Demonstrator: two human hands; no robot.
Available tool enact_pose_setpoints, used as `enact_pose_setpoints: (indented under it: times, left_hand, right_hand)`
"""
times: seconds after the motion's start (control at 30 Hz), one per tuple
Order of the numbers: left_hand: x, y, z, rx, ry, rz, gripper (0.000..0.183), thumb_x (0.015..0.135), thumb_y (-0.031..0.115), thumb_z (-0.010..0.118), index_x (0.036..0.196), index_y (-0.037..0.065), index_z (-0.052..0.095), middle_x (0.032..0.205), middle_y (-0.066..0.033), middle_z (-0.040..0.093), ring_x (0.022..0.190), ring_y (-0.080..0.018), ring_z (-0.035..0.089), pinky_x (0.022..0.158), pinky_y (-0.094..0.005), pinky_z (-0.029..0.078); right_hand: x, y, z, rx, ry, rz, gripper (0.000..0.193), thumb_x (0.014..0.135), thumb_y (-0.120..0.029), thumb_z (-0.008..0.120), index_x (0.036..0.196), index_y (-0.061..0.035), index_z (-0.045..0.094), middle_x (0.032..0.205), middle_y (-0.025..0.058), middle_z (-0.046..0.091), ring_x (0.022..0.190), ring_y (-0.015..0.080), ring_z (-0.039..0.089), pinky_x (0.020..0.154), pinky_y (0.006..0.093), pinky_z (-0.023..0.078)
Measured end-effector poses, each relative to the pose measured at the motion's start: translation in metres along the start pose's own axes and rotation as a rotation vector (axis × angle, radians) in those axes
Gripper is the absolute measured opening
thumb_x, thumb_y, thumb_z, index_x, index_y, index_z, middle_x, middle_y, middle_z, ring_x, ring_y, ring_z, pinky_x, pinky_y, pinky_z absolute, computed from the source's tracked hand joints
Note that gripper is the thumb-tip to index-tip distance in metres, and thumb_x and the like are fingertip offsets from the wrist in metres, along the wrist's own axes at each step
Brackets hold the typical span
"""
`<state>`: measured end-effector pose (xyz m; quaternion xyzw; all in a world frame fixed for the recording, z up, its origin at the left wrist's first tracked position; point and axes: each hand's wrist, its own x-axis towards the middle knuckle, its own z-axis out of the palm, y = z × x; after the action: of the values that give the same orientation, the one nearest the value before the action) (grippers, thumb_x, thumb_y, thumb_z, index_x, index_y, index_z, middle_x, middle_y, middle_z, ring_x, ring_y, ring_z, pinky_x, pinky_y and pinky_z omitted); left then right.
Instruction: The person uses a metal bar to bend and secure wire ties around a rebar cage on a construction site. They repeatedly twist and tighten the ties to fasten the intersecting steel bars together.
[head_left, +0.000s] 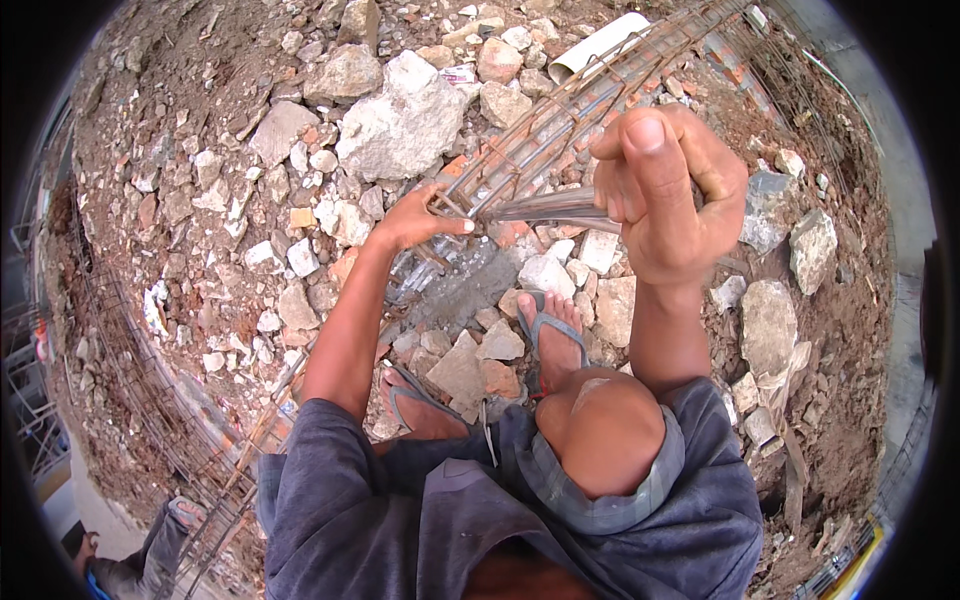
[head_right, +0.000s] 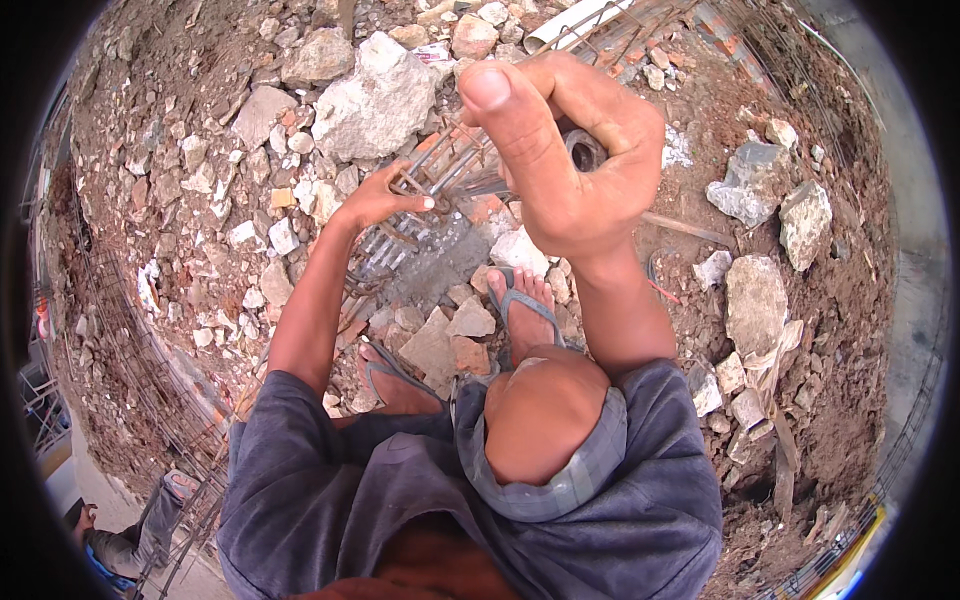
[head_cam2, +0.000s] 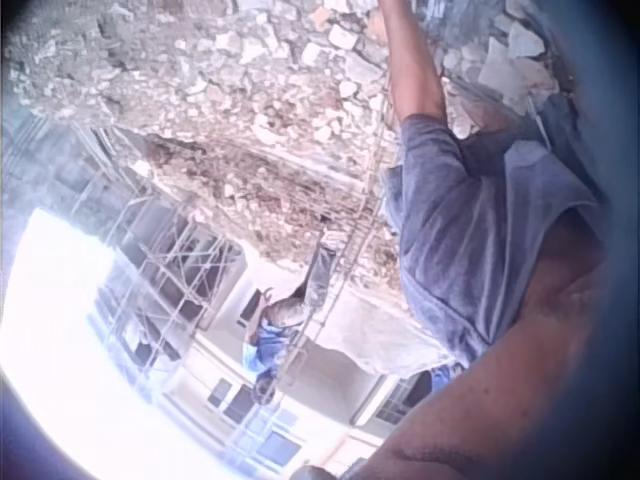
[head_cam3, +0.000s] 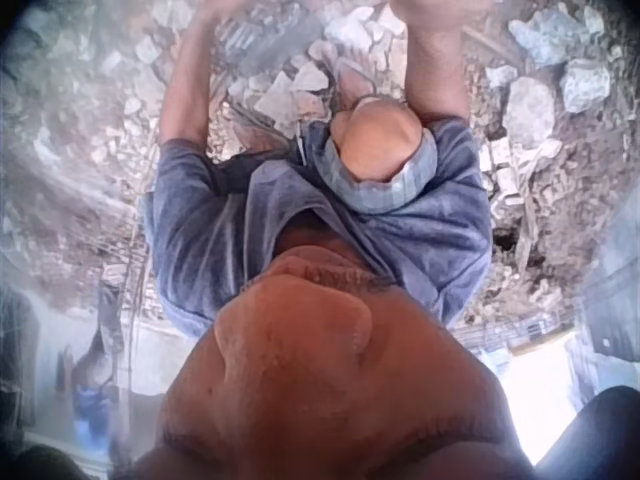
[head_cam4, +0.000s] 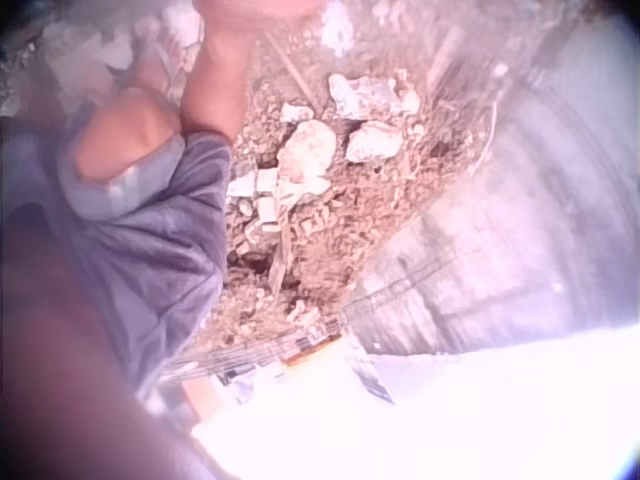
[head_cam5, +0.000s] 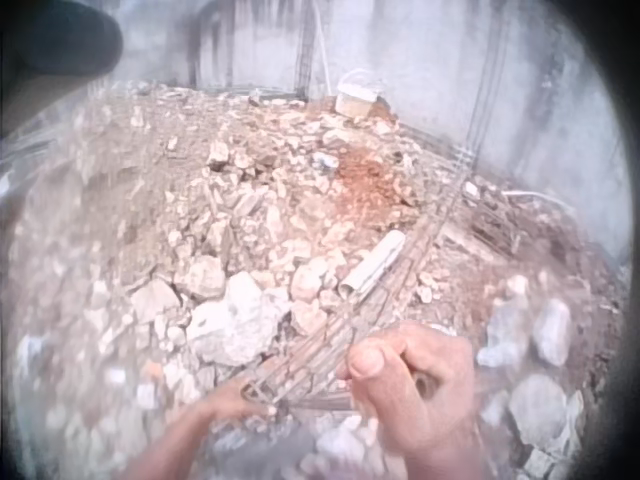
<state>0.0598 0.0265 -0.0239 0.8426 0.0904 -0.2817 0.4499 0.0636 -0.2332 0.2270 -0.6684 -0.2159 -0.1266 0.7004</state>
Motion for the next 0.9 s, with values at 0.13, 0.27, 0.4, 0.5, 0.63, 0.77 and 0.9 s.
enact_pose_setpoints:
  times: [0.13, 0.27, 0.4, 0.5, 0.63, 0.77, 0.9]
  left_hand:
    - [0.004, 0.004, 0.003, 0.103, 0.016, 0.032, 0.112, 0.062, 0.054, 0.091, 0.153, 0.004, 0.047, 0.147, -0.0284, 0.054, 0.137, -0.0366, 0.054, 0.118, -0.0407, 0.039]
    - [-0.004, 0.014, 0.000, 0.097, -0.022, 0.039, 0.113, 0.060, 0.051, 0.089, 0.150, -0.003, 0.047, 0.144, -0.0293, 0.056, 0.135, -0.0372, 0.055, 0.117, -0.0401, 0.040]
    - [-0.013, 0.026, -0.011, 0.047, -0.044, 0.057, 0.114, 0.060, 0.050, 0.090, 0.149, -0.005, 0.046, 0.141, -0.0275, 0.059, 0.131, -0.0361, 0.058, 0.114, -0.0404, 0.042]
    - [0.015, -0.004, 0.009, 0.099, -0.013, 0.096, 0.111, 0.068, 0.050, 0.086, 0.153, -0.005, 0.040, 0.143, -0.0267, 0.057, 0.134, -0.0348, 0.055, 0.114, -0.0397, 0.041]
    - [0.009, -0.042, -0.002, -0.183, 0.163, 0.169, 0.102, 0.085, 0.066, 0.065, 0.152, -0.007, 0.043, 0.141, -0.0273, 0.060, 0.132, -0.0367, 0.057, 0.114, -0.0398, 0.041]
    - [-0.038, -0.020, 0.001, 0.217, 0.174, -0.098, 0.121, 0.075, 0.092, 0.052, 0.142, -0.009, 0.054, 0.137, -0.0332, 0.060, 0.132, -0.0429, 0.058, 0.113, -0.0431, 0.045]
    - [-0.052, -0.009, 0.019, 0.577, 0.217, -0.133, 0.132, 0.066, 0.093, 0.060, 0.141, -0.014, 0.050, 0.135, -0.0309, 0.063, 0.125, -0.0392, 0.064, 0.105, -0.0435, 0.051]
  right_hand:
    - [0.038, 0.008, 0.031, -0.141, -0.099, -0.106, 0.029, 0.096, -0.021, 0.074, 0.077, 0.0012, 0.073, 0.058, 0.0005, 0.060, 0.050, 0.0045, 0.050, 0.046, 0.0229, 0.036]
    - [0.067, -0.004, 0.054, -0.210, -0.243, -0.107, 0.032, 0.096, -0.013, 0.059, 0.068, -0.0005, 0.067, 0.054, 0.0021, 0.058, 0.048, 0.0051, 0.052, 0.045, 0.0267, 0.037]
    - [0.095, 0.025, 0.108, -0.192, -0.087, -0.237, 0.030, 0.092, -0.013, 0.062, 0.066, 0.0016, 0.064, 0.056, 0.0055, 0.058, 0.052, 0.0104, 0.051, 0.049, 0.0320, 0.039]
    - [0.081, 0.019, 0.081, -0.376, -0.046, -0.161, 0.031, 0.091, -0.015, 0.062, 0.066, 0.0036, 0.062, 0.056, 0.0135, 0.057, 0.053, 0.0184, 0.053, 0.054, 0.0368, 0.043]
    - [0.038, 0.010, 0.041, -0.181, 0.017, -0.020, 0.035, 0.100, -0.024, 0.070, 0.078, 0.0030, 0.070, 0.054, 0.0014, 0.054, 0.045, 0.0075, 0.047, 0.045, 0.0248, 0.037]
    - [0.009, 0.014, -0.007, -0.057, -0.014, -0.001, 0.034, 0.099, -0.026, 0.071, 0.078, -0.0005, 0.073, 0.055, -0.0005, 0.056, 0.048, 0.0057, 0.050, 0.046, 0.0244, 0.038]
    - [0.001, 0.000, -0.002, 0.014, -0.137, 0.011, 0.034, 0.098, -0.029, 0.073, 0.079, -0.0016, 0.075, 0.054, -0.0019, 0.055, 0.048, 0.0045, 0.050, 0.047, 0.0239, 0.039]
